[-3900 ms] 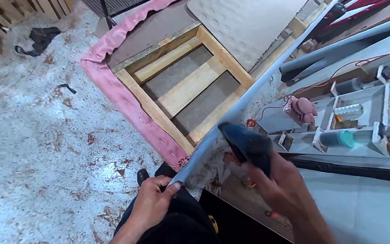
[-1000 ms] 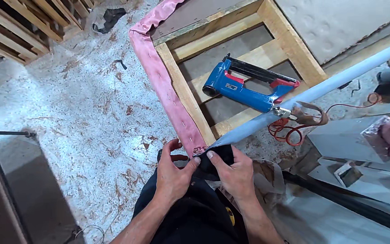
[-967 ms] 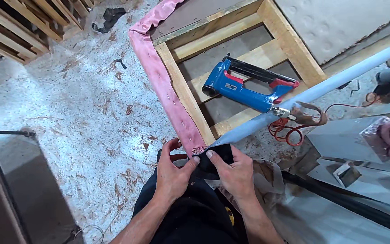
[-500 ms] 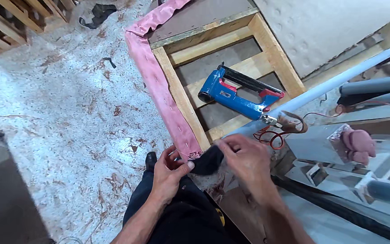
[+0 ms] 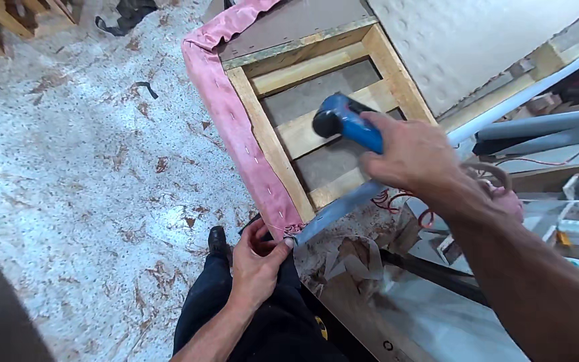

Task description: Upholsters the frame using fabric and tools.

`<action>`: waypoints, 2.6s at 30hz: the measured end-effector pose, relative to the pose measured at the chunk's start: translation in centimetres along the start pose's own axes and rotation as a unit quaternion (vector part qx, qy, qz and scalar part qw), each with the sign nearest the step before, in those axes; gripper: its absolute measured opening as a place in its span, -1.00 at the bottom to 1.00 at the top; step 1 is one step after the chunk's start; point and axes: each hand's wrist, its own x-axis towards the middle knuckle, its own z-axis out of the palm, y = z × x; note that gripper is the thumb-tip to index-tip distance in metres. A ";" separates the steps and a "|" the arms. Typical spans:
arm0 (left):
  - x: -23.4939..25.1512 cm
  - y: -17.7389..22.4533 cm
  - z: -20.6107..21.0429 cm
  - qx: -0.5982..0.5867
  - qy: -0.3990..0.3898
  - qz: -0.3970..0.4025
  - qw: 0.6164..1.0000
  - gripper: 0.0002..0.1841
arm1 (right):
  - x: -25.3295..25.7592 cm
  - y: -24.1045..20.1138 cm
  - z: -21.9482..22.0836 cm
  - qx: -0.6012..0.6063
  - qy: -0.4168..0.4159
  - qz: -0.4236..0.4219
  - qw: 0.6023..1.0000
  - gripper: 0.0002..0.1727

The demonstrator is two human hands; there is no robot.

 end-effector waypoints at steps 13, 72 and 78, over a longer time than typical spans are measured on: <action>0.5 0.1 0.6 0.068 0.018 -0.003 0.997 -0.47 | -12.6 -4.6 7.4 0.226 0.070 0.032 0.971 -0.42; 3.2 9.9 -1.8 0.470 -0.240 0.513 0.677 -0.75 | -11.2 -7.9 15.0 0.399 0.330 -0.004 0.856 -0.92; 6.5 11.9 -1.4 0.498 -0.422 0.542 0.530 -0.79 | -11.2 -8.4 15.3 0.401 0.341 0.016 0.850 -0.92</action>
